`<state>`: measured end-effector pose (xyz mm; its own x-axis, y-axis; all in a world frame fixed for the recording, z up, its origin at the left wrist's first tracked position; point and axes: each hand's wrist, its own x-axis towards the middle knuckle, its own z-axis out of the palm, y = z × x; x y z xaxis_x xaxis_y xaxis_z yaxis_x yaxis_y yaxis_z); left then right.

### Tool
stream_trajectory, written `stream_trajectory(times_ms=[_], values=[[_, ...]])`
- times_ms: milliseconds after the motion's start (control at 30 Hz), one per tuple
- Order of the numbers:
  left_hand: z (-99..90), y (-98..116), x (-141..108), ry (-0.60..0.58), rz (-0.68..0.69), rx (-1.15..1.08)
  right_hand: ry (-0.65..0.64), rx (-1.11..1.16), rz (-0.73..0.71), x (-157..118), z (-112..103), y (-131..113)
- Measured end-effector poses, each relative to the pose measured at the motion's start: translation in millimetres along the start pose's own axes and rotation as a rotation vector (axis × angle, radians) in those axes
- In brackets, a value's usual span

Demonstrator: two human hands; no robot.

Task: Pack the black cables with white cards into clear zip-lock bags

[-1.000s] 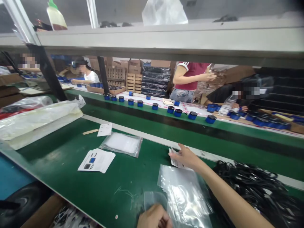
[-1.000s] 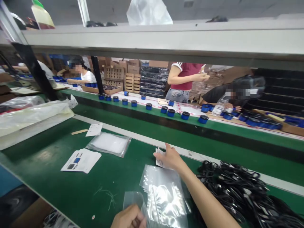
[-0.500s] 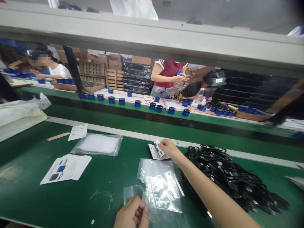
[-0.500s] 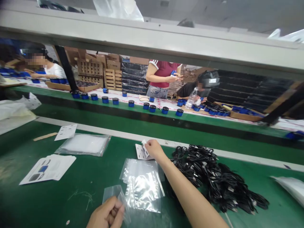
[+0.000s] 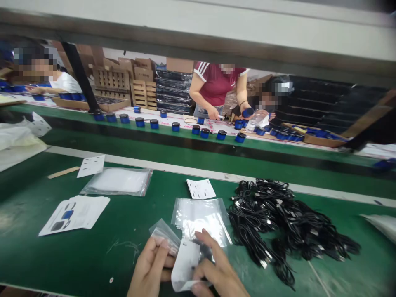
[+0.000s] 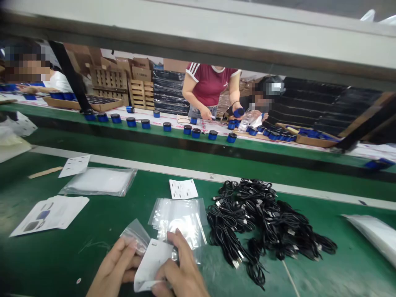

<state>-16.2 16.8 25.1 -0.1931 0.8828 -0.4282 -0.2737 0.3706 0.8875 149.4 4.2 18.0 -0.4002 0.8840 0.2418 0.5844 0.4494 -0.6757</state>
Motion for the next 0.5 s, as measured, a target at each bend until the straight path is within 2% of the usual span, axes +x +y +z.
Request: stream_trajectory(times_ms=[67,133,233,300,433,500], values=[[0.9,2,-4,0.033,0.016,0.067,-0.072,0.02,0.017,4,8,2],[1.9,2,-7,0.1,0.103,0.157,-0.093,0.022,0.007,10,12,0],[2.3,-1,-8,0.205,0.314,0.325,-0.029,-0.002,0.002,15,18,-6],[1.3,-5,-6,0.259,0.428,0.45,0.036,0.053,0.057,15,25,-10],[-3.4,-10,3,0.332,0.507,0.635,0.219,0.445,0.237,9,42,-13],[-6.6,-9,7,0.347,0.529,0.691,0.267,0.674,0.352,5,51,-13]])
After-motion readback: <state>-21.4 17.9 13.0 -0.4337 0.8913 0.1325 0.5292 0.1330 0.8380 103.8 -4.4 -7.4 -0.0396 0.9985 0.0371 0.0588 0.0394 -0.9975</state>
